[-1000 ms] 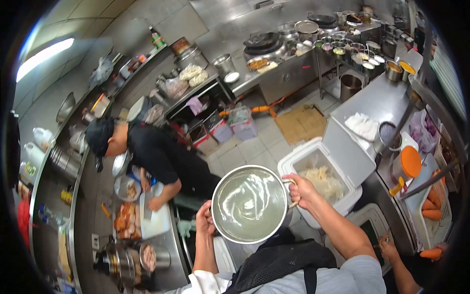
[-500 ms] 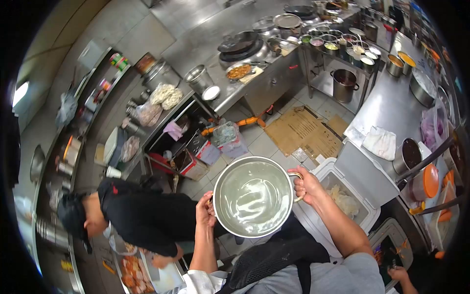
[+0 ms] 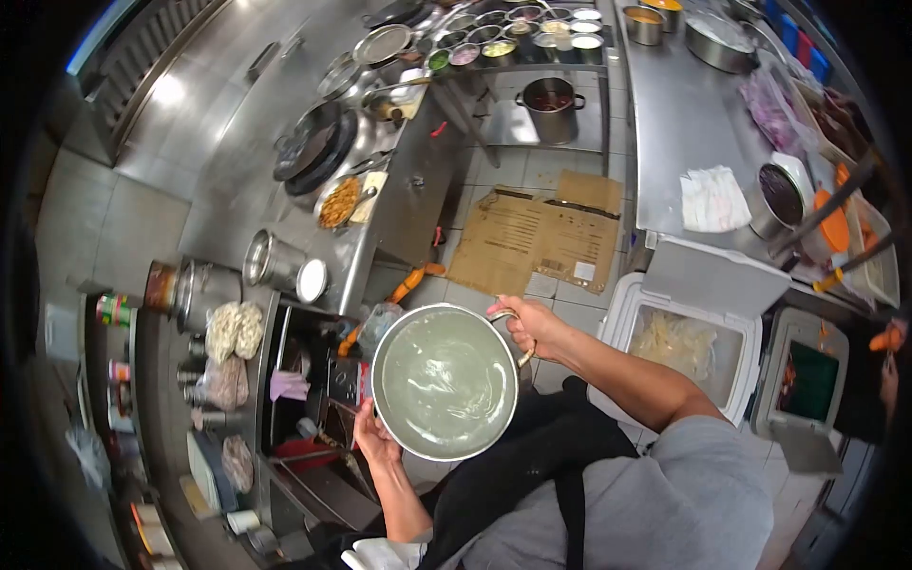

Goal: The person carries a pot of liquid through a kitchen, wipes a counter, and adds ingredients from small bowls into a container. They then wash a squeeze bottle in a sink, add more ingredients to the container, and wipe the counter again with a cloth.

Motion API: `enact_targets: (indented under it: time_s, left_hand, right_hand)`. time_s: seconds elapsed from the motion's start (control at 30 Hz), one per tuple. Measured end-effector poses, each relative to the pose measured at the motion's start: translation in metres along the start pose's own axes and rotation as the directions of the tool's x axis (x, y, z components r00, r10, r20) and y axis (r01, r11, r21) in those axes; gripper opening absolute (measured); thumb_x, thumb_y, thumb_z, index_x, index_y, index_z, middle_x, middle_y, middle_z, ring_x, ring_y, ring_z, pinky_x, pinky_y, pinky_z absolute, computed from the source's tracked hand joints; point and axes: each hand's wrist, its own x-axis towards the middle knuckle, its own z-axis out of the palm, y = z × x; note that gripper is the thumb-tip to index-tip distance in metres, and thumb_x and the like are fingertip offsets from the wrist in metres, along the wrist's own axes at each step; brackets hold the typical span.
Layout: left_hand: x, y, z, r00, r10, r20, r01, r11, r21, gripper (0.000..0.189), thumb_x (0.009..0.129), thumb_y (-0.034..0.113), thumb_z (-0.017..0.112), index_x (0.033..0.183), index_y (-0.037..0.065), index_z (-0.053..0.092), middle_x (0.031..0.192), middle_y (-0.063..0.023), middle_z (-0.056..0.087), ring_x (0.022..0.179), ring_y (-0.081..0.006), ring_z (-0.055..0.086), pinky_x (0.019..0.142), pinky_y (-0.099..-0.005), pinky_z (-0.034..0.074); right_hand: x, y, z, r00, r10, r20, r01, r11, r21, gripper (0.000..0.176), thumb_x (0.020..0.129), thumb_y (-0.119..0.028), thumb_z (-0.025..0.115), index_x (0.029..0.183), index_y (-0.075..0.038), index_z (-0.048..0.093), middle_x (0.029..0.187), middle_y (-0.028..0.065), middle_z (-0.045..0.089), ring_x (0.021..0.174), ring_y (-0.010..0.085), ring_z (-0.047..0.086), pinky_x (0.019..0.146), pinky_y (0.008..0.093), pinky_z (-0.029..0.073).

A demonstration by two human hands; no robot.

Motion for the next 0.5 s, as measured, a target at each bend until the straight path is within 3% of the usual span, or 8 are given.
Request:
enact_targets:
  time_s: [0.07, 0.3, 0.5]
  left_hand:
    - [0.036, 0.019, 0.015, 0.993, -0.077, 0.088, 0.08, 0.996, -0.033, 0.016, 0.091, 0.02, 0.064, 0.103, 0.01, 0.064, 0.062, 0.0045, 0.049, 0.045, -0.0019, 0.038, 0.035, -0.0155, 0.026]
    - [0.151, 0.069, 0.086, 0.952, -0.156, 0.262, 0.12, 0.982, 0.149, 0.018, 0.091, 0.023, 0.065, 0.102, 0.008, 0.066, 0.061, 0.0032, 0.049, 0.043, -0.0034, 0.037, 0.034, -0.0158, 0.025]
    - [0.226, 0.068, 0.2, 0.866, -0.225, 0.447, 0.145, 0.968, 0.205, 0.026, 0.092, 0.024, 0.062, 0.106, 0.002, 0.062, 0.062, 0.0019, 0.048, 0.042, -0.0049, 0.037, 0.033, -0.0157, 0.027]
  right_hand:
    - [0.022, -0.004, 0.0, 0.999, -0.038, 0.0, 0.038, 0.997, 0.068, 0.038, 0.106, -0.041, 0.043, 0.12, -0.009, 0.059, 0.059, -0.0083, 0.031, 0.045, 0.006, 0.023, 0.038, 0.0236, 0.02]
    - [0.028, -0.051, 0.021, 0.974, -0.187, -0.127, 0.214, 0.944, 0.25, 0.036, 0.108, -0.037, 0.036, 0.119, -0.01, 0.057, 0.059, -0.0079, 0.032, 0.044, 0.0052, 0.022, 0.038, 0.0225, 0.018]
    - [0.025, -0.127, -0.001, 0.925, -0.32, -0.203, 0.37, 0.878, 0.303, 0.036, 0.108, -0.036, 0.036, 0.12, -0.01, 0.057, 0.062, -0.008, 0.032, 0.047, 0.0046, 0.023, 0.04, 0.0222, 0.019]
